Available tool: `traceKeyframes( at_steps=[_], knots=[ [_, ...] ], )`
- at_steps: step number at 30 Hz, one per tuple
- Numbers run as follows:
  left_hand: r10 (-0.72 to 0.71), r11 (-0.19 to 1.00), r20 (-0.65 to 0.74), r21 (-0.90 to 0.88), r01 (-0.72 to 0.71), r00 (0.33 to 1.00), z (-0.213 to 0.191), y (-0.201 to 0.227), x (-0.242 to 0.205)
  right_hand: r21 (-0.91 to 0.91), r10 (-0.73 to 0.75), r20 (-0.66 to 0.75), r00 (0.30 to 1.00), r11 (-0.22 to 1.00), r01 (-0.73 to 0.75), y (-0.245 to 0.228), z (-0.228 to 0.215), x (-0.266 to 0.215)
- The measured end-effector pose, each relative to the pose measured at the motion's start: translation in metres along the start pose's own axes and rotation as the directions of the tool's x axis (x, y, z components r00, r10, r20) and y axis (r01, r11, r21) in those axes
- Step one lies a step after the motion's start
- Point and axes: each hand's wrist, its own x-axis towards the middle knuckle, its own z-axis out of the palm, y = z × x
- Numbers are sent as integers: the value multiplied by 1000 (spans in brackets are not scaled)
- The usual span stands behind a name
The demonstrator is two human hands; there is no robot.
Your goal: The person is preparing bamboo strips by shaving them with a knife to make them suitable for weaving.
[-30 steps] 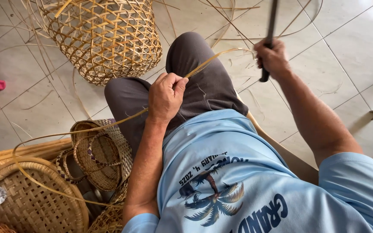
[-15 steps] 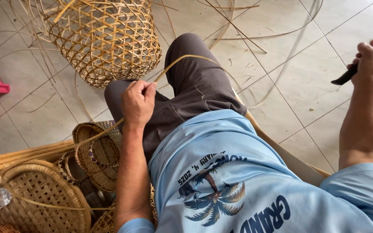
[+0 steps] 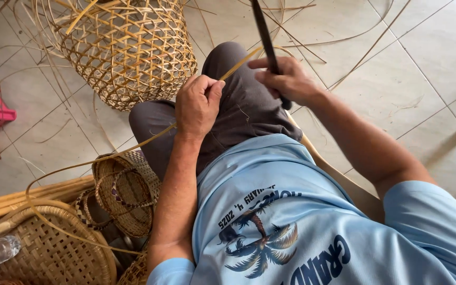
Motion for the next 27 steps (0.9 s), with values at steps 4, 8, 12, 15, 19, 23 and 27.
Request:
traceKeyframes(
  at_steps=[4,8,12,15,19,23,27],
  knots=[
    [17,1000,6,-17,-17,1000,9,2,-2,118,34,-83,996,993,-24,-1,20,23],
    [-24,998,-3,-61,24,1000,16,1,-7,147,52,-132,990,989,-32,10,15,29],
    [-53,988,14,-145,54,999,16,7,-6,173,50,-98,994,984,-33,12,4,25],
    [-84,977,38,-193,89,996,13,11,-5,121,62,-46,997,991,-56,-6,4,15],
    [-104,974,60,-197,114,993,14,8,-8,-22,31,24,999,999,-31,14,-8,19],
    [-138,969,50,-199,145,989,12,2,-5,-363,86,123,989,931,-36,46,-26,14],
    [-53,987,72,-146,63,996,-2,-4,6,-627,254,162,954,773,-100,46,-40,-3]
  ],
)
